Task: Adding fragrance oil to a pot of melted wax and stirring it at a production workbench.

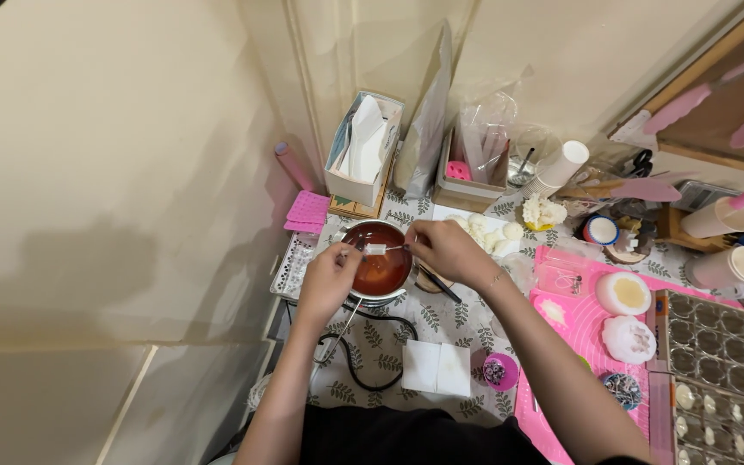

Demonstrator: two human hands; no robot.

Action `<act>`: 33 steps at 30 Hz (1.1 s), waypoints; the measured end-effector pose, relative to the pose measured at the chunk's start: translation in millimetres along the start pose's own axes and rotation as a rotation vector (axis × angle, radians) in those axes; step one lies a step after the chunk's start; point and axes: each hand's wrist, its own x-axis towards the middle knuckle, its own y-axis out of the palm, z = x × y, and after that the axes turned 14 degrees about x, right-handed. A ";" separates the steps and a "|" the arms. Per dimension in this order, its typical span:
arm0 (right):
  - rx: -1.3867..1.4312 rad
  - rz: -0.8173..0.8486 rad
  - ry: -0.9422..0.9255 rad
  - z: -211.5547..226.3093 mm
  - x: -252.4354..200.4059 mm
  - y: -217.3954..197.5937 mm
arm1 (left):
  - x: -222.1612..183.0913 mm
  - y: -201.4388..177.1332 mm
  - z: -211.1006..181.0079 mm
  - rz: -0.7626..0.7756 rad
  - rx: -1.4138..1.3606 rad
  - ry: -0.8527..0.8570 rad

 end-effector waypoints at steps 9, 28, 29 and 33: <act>-0.176 0.096 -0.127 25.1 43.0 -7.9 | 0.1 8.0 17.3 -0.103 0.148 0.147; -0.216 0.174 -0.007 -23.9 71.4 43.9 | -41.9 -15.6 25.1 -0.092 -0.508 0.062; -0.221 0.177 0.017 -25.7 73.6 52.4 | -45.8 -16.5 26.9 -0.115 -0.528 0.057; -0.209 0.083 -0.017 -37.2 85.4 75.8 | -57.5 -21.2 26.5 -0.214 -0.489 0.032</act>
